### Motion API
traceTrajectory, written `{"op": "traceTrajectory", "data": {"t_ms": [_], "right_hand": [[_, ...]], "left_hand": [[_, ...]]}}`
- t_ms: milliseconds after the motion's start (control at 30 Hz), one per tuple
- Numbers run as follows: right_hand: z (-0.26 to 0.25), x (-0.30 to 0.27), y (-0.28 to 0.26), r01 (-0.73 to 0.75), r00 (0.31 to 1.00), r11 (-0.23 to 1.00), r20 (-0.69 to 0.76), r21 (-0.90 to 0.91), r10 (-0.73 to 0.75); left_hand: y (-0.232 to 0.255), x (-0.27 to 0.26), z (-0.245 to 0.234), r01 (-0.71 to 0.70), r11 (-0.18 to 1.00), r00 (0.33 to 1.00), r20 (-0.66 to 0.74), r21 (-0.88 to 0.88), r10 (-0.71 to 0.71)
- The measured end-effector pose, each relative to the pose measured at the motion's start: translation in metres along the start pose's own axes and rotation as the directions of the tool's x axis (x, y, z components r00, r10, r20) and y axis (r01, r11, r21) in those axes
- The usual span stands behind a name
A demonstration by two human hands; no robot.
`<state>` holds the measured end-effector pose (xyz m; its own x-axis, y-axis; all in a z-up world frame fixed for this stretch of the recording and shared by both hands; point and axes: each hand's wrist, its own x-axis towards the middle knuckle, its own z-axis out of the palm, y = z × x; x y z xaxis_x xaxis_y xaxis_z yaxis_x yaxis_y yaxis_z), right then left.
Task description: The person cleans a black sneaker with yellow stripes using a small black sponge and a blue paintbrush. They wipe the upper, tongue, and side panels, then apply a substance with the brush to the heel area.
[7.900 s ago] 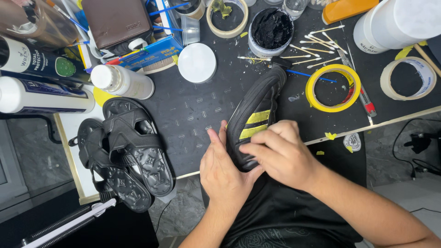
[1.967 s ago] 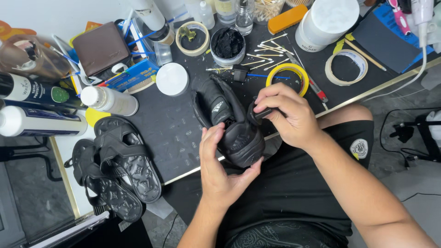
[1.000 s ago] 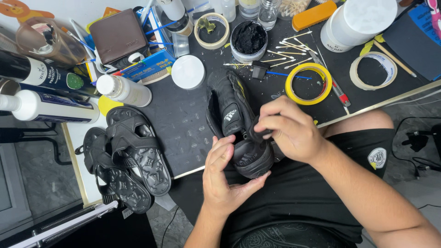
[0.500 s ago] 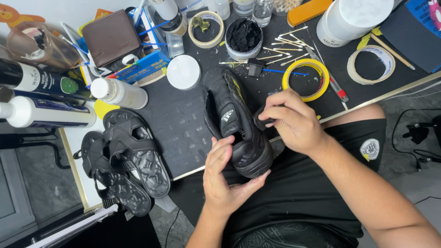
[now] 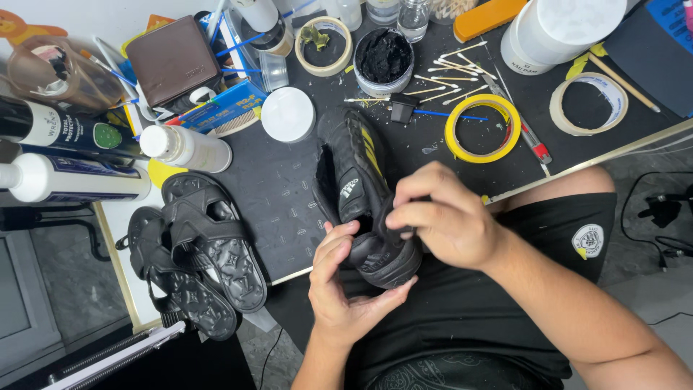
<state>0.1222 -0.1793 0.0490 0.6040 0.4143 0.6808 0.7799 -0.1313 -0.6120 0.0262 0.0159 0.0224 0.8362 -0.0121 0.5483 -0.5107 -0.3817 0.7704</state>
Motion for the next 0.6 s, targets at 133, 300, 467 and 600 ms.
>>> {"op": "traceTrajectory", "data": {"t_ms": [133,300,467,600], "right_hand": [[0.000,0.004,-0.016,0.057,0.995,0.996,0.076,0.070,-0.063],[-0.010,0.000,0.009,0.031,0.997,0.998,0.068,-0.056,-0.027],[-0.007,-0.005,0.034,-0.097,0.995,0.995,0.014,-0.036,0.098],[-0.007,-0.005,0.004,0.014,1.000,0.998,0.025,0.066,-0.016]], "left_hand": [[-0.001,-0.001,0.001,0.006,1.000,0.999,0.033,0.021,-0.007],[-0.002,-0.001,0.002,-0.015,1.000,1.000,-0.017,-0.014,0.014],[-0.005,-0.007,0.002,0.009,0.999,0.994,-0.112,-0.050,-0.015],[-0.009,-0.010,0.003,-0.001,0.992,0.991,-0.131,-0.129,-0.016]]}}
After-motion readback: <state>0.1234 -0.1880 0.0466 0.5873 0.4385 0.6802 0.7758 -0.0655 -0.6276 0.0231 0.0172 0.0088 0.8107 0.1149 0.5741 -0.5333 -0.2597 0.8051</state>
